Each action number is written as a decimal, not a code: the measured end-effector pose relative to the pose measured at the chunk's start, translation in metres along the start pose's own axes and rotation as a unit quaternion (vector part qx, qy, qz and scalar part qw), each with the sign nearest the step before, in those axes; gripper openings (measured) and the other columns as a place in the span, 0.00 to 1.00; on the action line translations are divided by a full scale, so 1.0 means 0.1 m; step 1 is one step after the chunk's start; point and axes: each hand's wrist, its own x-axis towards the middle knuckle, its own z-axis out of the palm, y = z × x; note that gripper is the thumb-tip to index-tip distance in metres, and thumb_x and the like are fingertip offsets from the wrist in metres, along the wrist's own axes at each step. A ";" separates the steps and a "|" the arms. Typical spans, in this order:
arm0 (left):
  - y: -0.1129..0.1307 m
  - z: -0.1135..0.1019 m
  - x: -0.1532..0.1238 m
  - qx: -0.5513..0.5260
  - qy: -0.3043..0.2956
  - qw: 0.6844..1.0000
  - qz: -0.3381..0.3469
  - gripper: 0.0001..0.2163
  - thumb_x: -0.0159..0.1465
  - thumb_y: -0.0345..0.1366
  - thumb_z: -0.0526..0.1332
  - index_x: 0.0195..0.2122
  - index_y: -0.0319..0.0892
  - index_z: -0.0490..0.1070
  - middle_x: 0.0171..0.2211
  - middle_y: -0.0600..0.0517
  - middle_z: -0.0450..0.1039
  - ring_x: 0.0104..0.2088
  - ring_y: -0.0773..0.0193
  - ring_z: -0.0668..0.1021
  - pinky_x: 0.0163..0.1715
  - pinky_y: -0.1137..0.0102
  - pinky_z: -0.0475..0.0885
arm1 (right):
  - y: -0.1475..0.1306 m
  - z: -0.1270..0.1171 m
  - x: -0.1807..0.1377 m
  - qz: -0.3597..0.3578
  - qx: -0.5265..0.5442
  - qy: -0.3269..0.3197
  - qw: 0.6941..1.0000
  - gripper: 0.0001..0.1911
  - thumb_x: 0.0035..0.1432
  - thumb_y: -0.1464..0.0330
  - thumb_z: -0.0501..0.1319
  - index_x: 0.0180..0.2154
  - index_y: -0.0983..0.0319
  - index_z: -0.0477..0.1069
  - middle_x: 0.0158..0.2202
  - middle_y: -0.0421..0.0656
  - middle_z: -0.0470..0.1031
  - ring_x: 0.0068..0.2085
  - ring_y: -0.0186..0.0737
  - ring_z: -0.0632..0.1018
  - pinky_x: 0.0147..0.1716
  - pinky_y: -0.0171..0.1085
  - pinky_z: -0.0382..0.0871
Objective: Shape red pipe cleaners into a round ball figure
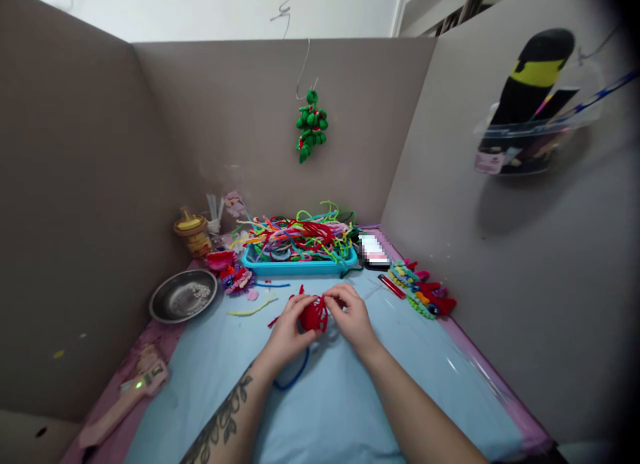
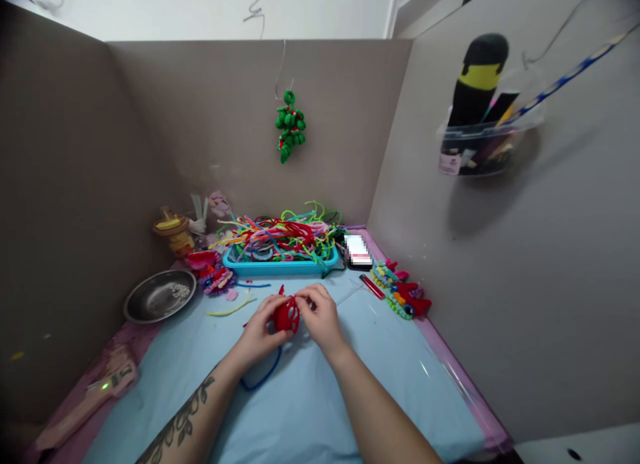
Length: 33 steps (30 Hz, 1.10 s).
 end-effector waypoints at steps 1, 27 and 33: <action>0.00 0.00 0.00 0.001 -0.004 1.000 0.001 0.30 0.50 0.28 0.65 0.55 0.48 0.64 0.55 0.45 0.61 0.56 0.53 0.65 0.55 0.58 0.62 | -0.01 0.00 0.00 -0.002 -0.002 -0.002 1.000 0.05 0.56 0.70 0.58 0.30 0.61 0.72 0.32 0.42 0.69 0.33 0.37 0.72 0.31 0.35 0.66; 0.03 0.00 0.00 -0.022 0.005 1.000 0.006 0.29 0.50 0.29 0.66 0.55 0.49 0.65 0.54 0.45 0.61 0.55 0.52 0.66 0.54 0.58 0.64 | 0.01 0.04 -0.05 -0.018 -0.005 -0.061 0.998 0.08 0.55 0.72 0.58 0.32 0.58 0.76 0.40 0.44 0.72 0.44 0.42 0.73 0.47 0.44 0.67; 0.02 -0.01 0.02 -0.018 0.023 1.000 -0.004 0.28 0.51 0.29 0.65 0.55 0.47 0.64 0.54 0.44 0.61 0.55 0.53 0.67 0.53 0.57 0.64 | -0.03 0.02 -0.04 -0.041 -0.008 -0.025 0.999 0.11 0.54 0.73 0.57 0.38 0.59 0.74 0.37 0.45 0.72 0.41 0.42 0.73 0.43 0.42 0.69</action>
